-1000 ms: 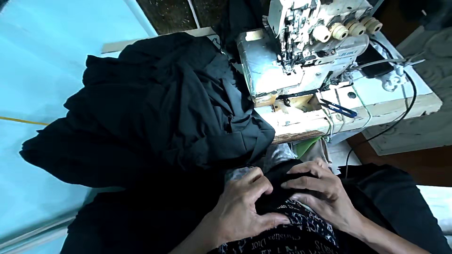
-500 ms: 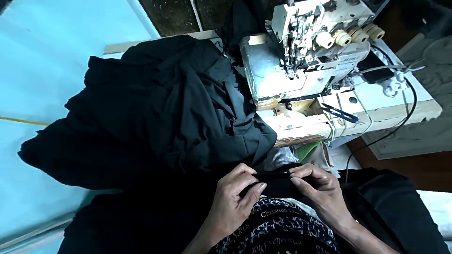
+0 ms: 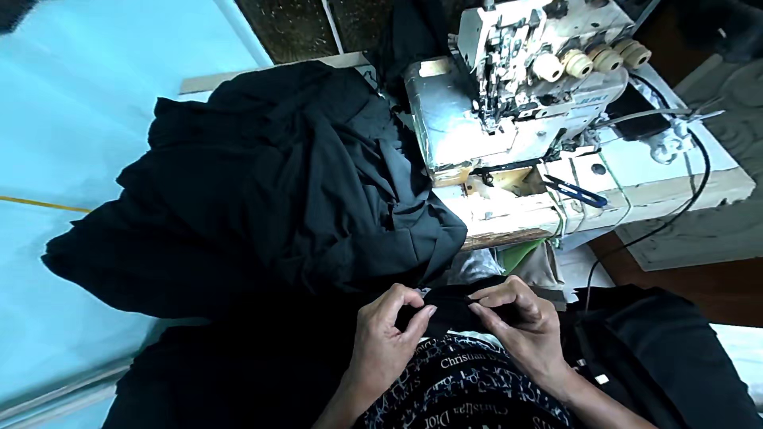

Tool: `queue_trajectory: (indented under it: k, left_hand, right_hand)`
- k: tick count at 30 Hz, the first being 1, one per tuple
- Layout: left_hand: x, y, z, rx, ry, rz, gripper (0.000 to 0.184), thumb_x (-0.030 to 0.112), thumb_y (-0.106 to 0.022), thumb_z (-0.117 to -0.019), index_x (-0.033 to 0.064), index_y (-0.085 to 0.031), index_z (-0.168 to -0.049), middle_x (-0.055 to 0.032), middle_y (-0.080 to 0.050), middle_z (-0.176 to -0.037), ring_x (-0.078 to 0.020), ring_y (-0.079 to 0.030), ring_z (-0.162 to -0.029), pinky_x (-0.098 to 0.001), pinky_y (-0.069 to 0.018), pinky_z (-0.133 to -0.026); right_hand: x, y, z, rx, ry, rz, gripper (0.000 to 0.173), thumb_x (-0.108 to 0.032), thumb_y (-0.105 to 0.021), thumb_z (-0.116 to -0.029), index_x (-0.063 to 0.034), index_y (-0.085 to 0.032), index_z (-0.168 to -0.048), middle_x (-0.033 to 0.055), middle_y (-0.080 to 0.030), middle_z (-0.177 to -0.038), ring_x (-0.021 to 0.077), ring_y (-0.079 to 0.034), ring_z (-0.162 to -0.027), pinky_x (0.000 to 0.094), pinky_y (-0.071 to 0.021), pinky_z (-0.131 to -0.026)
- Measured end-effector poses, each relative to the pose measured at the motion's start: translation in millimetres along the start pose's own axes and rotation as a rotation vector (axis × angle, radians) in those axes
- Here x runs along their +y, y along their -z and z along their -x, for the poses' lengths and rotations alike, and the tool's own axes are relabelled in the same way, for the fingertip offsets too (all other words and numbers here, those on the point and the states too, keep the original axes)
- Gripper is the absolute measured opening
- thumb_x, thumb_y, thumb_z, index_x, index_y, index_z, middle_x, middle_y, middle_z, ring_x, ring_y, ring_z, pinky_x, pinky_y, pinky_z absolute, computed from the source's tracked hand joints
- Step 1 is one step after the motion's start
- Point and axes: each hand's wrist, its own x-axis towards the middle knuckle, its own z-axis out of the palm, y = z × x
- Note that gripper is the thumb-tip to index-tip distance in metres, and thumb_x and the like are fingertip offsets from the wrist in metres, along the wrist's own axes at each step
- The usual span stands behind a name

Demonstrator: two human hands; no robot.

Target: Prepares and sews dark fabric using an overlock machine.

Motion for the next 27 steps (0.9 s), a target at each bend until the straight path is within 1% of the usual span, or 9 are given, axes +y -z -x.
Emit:
queue_trajectory:
  k: [3,6,9,12,15,18,20,23,27]
  left_hand:
    - [-3,5,5,-0.043,0.026,-0.149,0.026,0.017,-0.068,-0.094,-0.0009,-0.07,-0.113,-0.0084,-0.073,-0.095,-0.0051,-0.065,-0.082,-0.0153,-0.051,-0.078]
    - [-10,14,11,-0.084,0.014,-0.288,0.021,0.018,-0.064,-0.0957,0.0021,-0.076,-0.101,-0.0081,-0.071,-0.088,-0.011,-0.065,-0.078,-0.0201,-0.0524,-0.075]
    - [-15,28,11,-0.1,0.001,-0.289,0.02,0.019,-0.063,-0.096,0.0034,-0.076,-0.092,-0.006,-0.066,-0.079,-0.0071,-0.06,-0.074,-0.0153,-0.0481,-0.071]
    - [-16,43,-1,-0.1,0.009,-0.186,0.021,0.021,-0.064,-0.0963,0.0028,-0.075,-0.093,-0.0043,-0.066,-0.082,-0.0021,-0.06,-0.08,-0.0122,-0.0477,-0.076]
    - [-20,54,-23,-0.118,0.034,-0.119,0.021,0.022,-0.066,-0.0966,0.0037,-0.074,-0.093,-0.0046,-0.072,-0.098,-0.0022,-0.067,-0.094,-0.0166,-0.0538,-0.084]
    - [-37,54,-54,-0.192,0.058,-0.12,0.014,0.016,-0.07,-0.0926,0.0036,-0.072,-0.089,-0.0052,-0.072,-0.114,-0.008,-0.068,-0.107,-0.0272,-0.0561,-0.091]
    - [-50,48,-74,-0.262,0.088,-0.126,0.008,0.01,-0.073,-0.09,0.002,-0.071,-0.087,-0.0083,-0.071,-0.119,-0.0122,-0.068,-0.107,-0.0312,-0.0562,-0.091]
    - [-54,44,-96,-0.39,0.146,-0.18,0.007,0.005,-0.073,-0.0904,-0.0011,-0.071,-0.089,-0.0123,-0.07,-0.109,-0.0197,-0.067,-0.1,-0.0382,-0.0547,-0.089]
    - [-51,47,-105,-0.521,0.171,-0.267,0.012,0.01,-0.075,-0.0914,0.001,-0.07,-0.085,-0.0096,-0.064,-0.089,-0.0201,-0.063,-0.086,-0.0371,-0.0514,-0.078]
  right_hand:
    - [0,-2,-4,-0.112,0.02,0.17,0.011,-0.019,-0.07,-0.0955,-0.0094,-0.069,-0.1,-0.0015,-0.073,-0.093,0.0037,-0.061,-0.087,0.0191,-0.0462,-0.083]
    - [-1,-4,-10,-0.333,-0.04,0.301,0.032,-0.021,-0.062,-0.0996,-0.003,-0.067,-0.125,0.0072,-0.071,-0.101,0.014,-0.066,-0.089,0.0301,-0.0531,-0.085]
    - [4,-5,-18,-0.49,-0.199,0.112,0.024,-0.023,-0.062,-0.1002,-0.0019,-0.073,-0.105,0.0052,-0.068,-0.095,0.0043,-0.062,-0.09,0.0178,-0.0495,-0.083]
    - [5,-9,-34,-0.498,-0.141,0.016,0.022,-0.021,-0.065,-0.098,-0.0012,-0.072,-0.091,0.0017,-0.066,-0.086,-0.0034,-0.059,-0.085,0.0115,-0.0462,-0.078]
    - [-4,-13,-63,-0.512,0.023,0.104,0.018,-0.016,-0.066,-0.0959,-0.0009,-0.073,-0.091,0.0045,-0.069,-0.084,-0.001,-0.062,-0.082,0.013,-0.0488,-0.077]
    - [-8,-18,-98,-0.635,0.029,0.287,0.02,-0.021,-0.066,-0.0966,-0.0051,-0.077,-0.094,0.0051,-0.067,-0.084,0.0083,-0.061,-0.08,0.0246,-0.0493,-0.074]
    - [4,-24,-120,-0.719,0.011,0.352,0.017,-0.02,-0.069,-0.0955,-0.0055,-0.077,-0.093,0.0079,-0.067,-0.096,0.0146,-0.063,-0.091,0.0321,-0.0519,-0.08]
    - [27,-32,-148,-0.875,-0.028,0.376,0.014,-0.015,-0.072,-0.0938,-0.0025,-0.075,-0.088,0.0136,-0.067,-0.125,0.0207,-0.063,-0.116,0.0391,-0.0507,-0.097]
    - [40,-34,-164,-0.994,-0.151,0.327,0.012,-0.011,-0.071,-0.0931,-0.0013,-0.076,-0.088,0.0109,-0.067,-0.113,0.0146,-0.06,-0.107,0.0317,-0.0482,-0.093]
